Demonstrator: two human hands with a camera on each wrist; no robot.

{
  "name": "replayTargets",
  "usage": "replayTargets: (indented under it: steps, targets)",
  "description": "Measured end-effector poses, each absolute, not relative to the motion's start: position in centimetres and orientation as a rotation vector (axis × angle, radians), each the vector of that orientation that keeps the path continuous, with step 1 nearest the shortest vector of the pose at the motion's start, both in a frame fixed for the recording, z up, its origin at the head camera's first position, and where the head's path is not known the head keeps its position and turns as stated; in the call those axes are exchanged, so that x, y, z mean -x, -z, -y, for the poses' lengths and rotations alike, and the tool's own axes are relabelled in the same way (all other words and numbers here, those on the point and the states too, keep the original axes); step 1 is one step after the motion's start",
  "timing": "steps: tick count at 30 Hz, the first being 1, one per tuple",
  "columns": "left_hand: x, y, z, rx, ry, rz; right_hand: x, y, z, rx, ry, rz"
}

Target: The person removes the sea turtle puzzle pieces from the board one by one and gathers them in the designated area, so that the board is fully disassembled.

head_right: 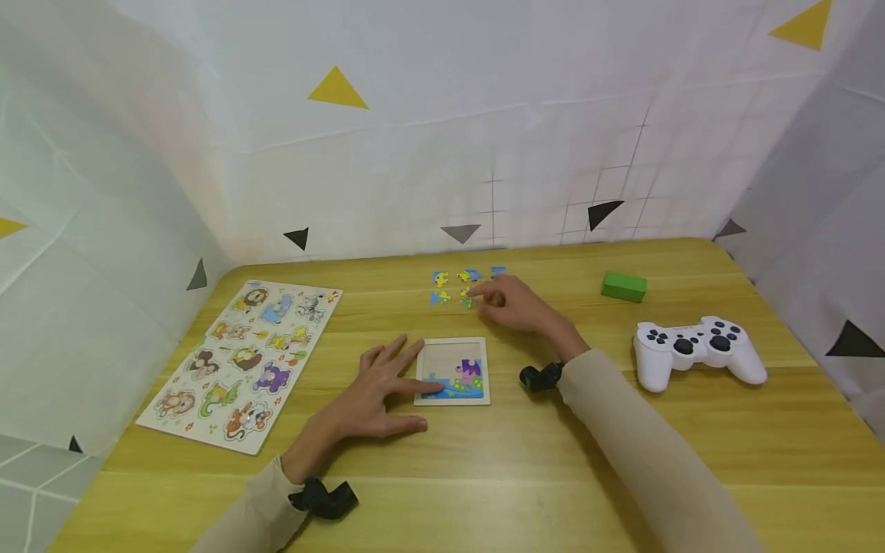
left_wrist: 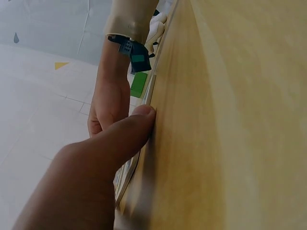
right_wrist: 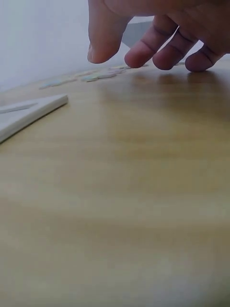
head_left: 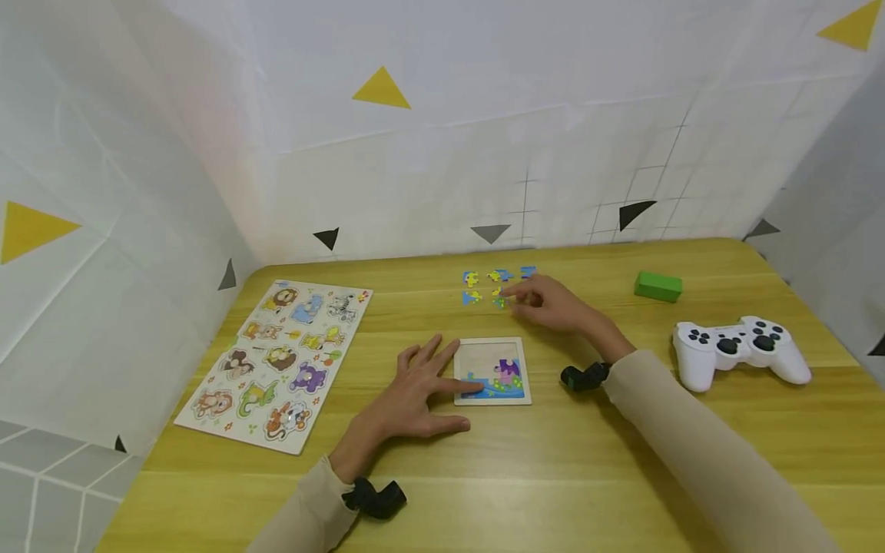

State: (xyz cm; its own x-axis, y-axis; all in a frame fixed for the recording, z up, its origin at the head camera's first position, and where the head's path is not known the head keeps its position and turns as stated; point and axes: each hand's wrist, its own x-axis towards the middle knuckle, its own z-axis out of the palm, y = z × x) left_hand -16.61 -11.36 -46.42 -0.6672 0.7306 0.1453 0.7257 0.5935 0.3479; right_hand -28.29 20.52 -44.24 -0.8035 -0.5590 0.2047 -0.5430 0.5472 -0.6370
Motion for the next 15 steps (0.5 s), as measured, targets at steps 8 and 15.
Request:
replayTargets:
  steps: [8, 15]
  targets:
    - [16.5, 46.3, 11.3, -1.278, -0.606, -2.789, 25.8, 44.0, -20.7, 0.908, 1.122, -2.678]
    - [16.5, 46.4, 11.3, -1.269, -0.61, -2.784, 23.8, 43.9, -20.4, 0.898, 1.087, -2.657]
